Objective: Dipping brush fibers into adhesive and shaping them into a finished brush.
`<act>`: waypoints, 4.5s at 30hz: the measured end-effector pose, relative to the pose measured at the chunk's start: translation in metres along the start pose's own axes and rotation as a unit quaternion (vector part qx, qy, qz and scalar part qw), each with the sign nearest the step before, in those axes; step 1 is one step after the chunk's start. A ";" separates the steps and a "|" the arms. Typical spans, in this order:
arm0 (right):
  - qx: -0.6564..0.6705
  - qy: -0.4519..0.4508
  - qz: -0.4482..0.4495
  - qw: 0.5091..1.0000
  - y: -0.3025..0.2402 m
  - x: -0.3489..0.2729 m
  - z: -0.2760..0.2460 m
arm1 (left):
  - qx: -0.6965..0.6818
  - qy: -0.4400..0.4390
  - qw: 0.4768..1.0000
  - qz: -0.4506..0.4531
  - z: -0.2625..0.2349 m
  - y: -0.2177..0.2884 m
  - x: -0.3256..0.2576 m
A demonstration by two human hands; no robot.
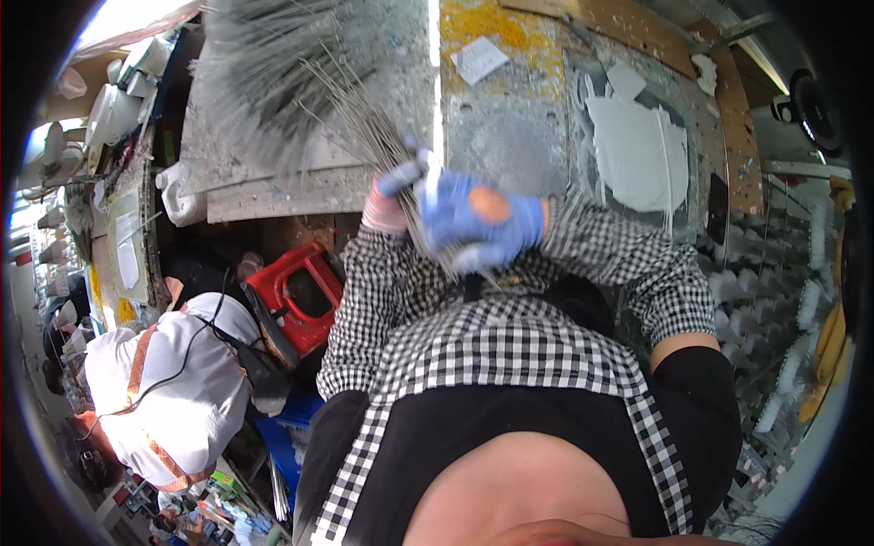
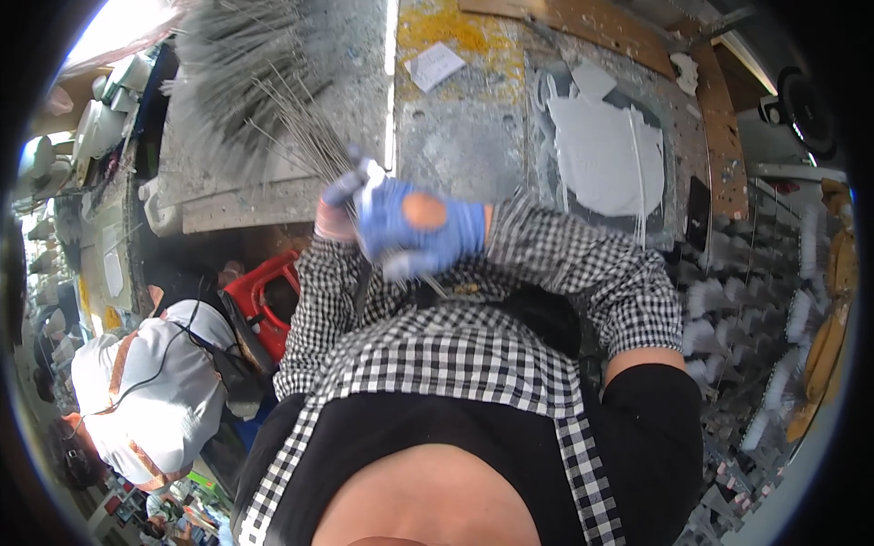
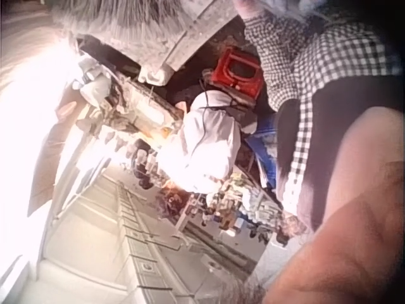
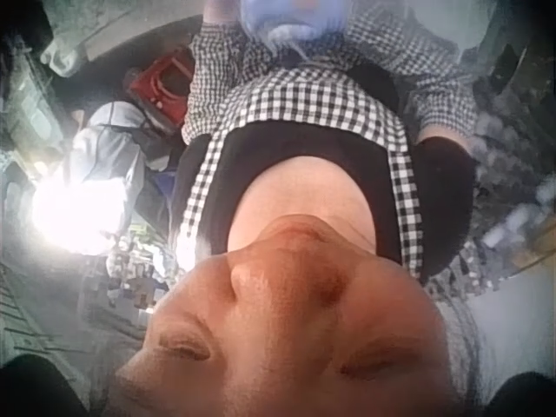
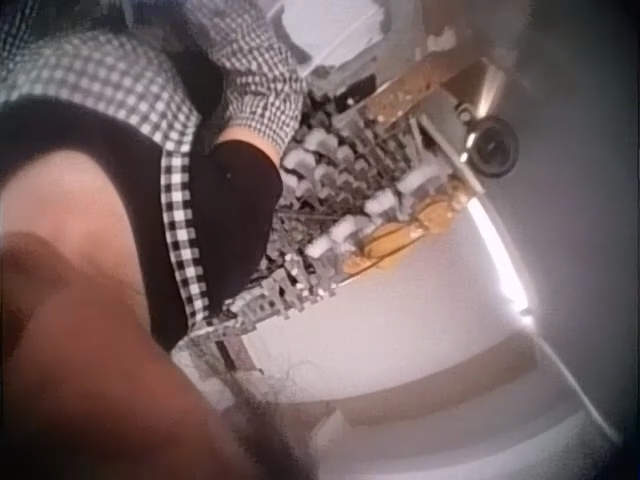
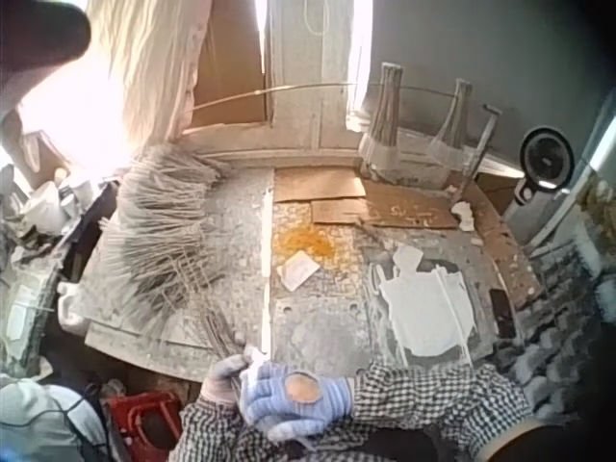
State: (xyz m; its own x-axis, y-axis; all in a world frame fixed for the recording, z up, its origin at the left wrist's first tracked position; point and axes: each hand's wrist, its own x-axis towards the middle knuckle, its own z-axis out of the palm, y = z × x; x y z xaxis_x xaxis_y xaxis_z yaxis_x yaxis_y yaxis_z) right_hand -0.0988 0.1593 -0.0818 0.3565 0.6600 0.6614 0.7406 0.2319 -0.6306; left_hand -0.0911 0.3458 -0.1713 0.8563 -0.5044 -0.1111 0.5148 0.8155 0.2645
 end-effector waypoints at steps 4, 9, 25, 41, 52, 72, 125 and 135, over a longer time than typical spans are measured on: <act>0.036 0.268 0.260 0.927 -0.018 -0.032 -0.024 | -0.025 -0.104 0.994 0.008 -0.014 0.008 -0.003; -0.069 0.045 0.551 0.830 -0.049 -0.096 -0.009 | -0.029 -0.163 0.984 0.066 -0.007 0.003 -0.009; -0.149 0.094 0.473 0.864 -0.097 -0.144 0.014 | 0.137 0.045 0.981 0.133 0.079 0.005 -0.103; -0.236 0.125 0.234 0.935 -0.062 0.017 -0.096 | 0.361 0.016 0.931 -0.053 0.095 -0.054 -0.042; -0.163 0.000 0.321 0.933 -0.022 0.012 -0.106 | 0.331 0.014 0.938 -0.099 0.090 -0.055 -0.046; -0.246 -0.145 0.414 0.864 -0.022 0.023 -0.131 | 0.421 0.056 0.902 -0.076 0.083 -0.067 -0.042; -0.699 -0.152 -0.001 0.699 -0.094 0.031 -0.171 | 0.880 0.108 0.354 0.299 0.159 -0.034 0.057; -0.444 0.287 0.153 0.835 -0.179 0.036 -0.261 | 0.827 0.074 0.457 0.321 0.151 -0.011 0.062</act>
State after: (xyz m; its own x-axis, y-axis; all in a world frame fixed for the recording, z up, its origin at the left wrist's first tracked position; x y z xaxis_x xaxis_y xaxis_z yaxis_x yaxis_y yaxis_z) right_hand -0.0695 -0.0450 0.1605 0.6316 0.0815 0.7710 0.6048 -0.6739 -0.4242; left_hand -0.0507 0.2624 -0.0363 0.8647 -0.1879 0.4659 -0.4749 -0.6080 0.6363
